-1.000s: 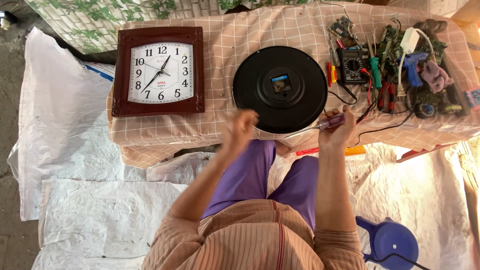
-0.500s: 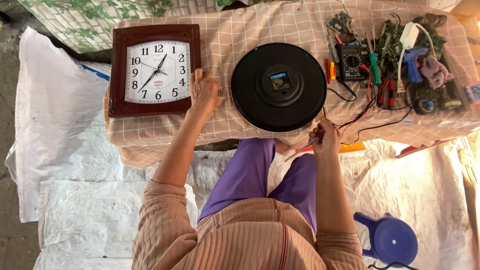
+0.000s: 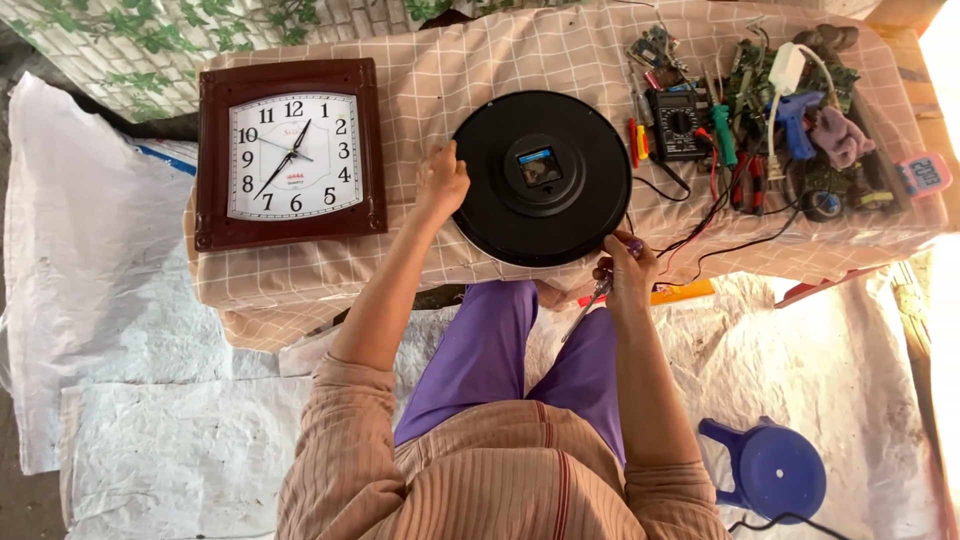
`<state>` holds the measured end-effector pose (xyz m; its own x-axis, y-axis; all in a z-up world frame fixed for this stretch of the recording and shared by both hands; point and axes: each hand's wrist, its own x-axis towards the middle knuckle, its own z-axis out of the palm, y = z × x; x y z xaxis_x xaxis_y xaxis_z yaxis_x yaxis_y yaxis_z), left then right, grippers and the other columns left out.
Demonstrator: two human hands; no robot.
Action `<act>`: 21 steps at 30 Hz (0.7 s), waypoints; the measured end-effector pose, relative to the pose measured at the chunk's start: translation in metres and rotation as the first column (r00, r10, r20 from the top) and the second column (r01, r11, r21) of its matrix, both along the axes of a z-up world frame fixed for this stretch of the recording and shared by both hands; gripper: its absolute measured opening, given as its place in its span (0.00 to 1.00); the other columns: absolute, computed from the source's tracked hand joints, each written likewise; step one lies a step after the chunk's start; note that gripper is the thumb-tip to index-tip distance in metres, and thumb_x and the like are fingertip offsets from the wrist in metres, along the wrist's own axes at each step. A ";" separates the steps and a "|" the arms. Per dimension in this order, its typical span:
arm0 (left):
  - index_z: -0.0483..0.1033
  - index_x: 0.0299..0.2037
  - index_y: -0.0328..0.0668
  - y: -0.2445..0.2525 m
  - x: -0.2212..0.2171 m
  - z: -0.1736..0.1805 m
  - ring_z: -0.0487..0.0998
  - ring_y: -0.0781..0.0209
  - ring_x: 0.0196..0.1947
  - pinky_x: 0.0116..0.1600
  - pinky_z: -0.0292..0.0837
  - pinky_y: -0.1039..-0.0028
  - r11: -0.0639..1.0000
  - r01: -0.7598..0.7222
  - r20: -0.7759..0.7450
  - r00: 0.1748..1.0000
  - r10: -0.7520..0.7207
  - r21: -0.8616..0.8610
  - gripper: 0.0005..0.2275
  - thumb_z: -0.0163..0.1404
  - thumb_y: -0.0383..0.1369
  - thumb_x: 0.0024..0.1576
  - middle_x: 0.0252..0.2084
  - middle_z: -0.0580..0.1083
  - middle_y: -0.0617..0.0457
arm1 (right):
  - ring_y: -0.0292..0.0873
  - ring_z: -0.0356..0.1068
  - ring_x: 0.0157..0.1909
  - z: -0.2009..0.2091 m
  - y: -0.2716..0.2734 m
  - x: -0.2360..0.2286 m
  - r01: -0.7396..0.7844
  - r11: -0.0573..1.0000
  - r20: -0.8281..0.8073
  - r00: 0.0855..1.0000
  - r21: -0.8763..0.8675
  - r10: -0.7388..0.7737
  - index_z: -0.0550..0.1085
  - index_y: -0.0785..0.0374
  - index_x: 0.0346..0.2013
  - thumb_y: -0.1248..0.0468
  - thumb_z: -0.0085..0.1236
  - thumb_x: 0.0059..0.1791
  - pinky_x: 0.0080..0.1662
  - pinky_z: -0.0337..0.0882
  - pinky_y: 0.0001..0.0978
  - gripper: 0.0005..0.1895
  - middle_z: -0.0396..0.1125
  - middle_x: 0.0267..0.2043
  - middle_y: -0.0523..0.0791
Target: The person removes the back cover of a round wall clock, then uses a screwdriver to tighten screws on the back of the clock mechanism. The person also handles a square wall clock and a small purple component during the process.
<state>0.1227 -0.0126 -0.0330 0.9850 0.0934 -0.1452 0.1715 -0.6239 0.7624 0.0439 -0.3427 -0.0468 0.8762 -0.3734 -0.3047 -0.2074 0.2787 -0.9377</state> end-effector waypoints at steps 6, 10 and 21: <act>0.58 0.71 0.32 0.002 0.014 -0.011 0.50 0.16 0.70 0.70 0.53 0.44 0.999 -0.033 -0.050 0.998 0.033 0.009 0.25 0.42 0.34 0.64 0.69 0.58 0.26 | 0.38 0.69 0.17 -0.018 -0.007 0.013 -0.006 0.999 -0.002 1.000 -0.035 0.006 0.75 0.64 0.39 0.66 0.67 0.43 0.18 0.73 0.29 0.13 0.72 0.26 0.50; 0.58 0.70 0.28 -0.005 0.007 -0.005 0.54 0.18 0.68 0.70 0.51 0.37 0.995 -0.082 0.006 0.997 0.083 -0.056 0.24 0.40 0.32 0.65 0.69 0.58 0.26 | 0.37 0.68 0.17 -0.008 -0.007 0.015 0.001 0.999 0.016 1.000 -0.032 -0.001 0.74 0.66 0.43 0.66 0.67 0.43 0.18 0.74 0.29 0.16 0.72 0.27 0.50; 0.65 0.66 0.27 -0.025 -0.011 -0.001 0.62 0.25 0.67 0.69 0.57 0.41 0.951 -0.184 0.074 0.975 0.208 -0.249 0.24 0.44 0.37 0.63 0.66 0.62 0.26 | 0.37 0.66 0.16 0.032 -0.017 0.041 0.034 0.994 0.032 0.999 -0.102 -0.031 0.75 0.65 0.40 0.68 0.67 0.43 0.16 0.69 0.30 0.13 0.66 0.22 0.45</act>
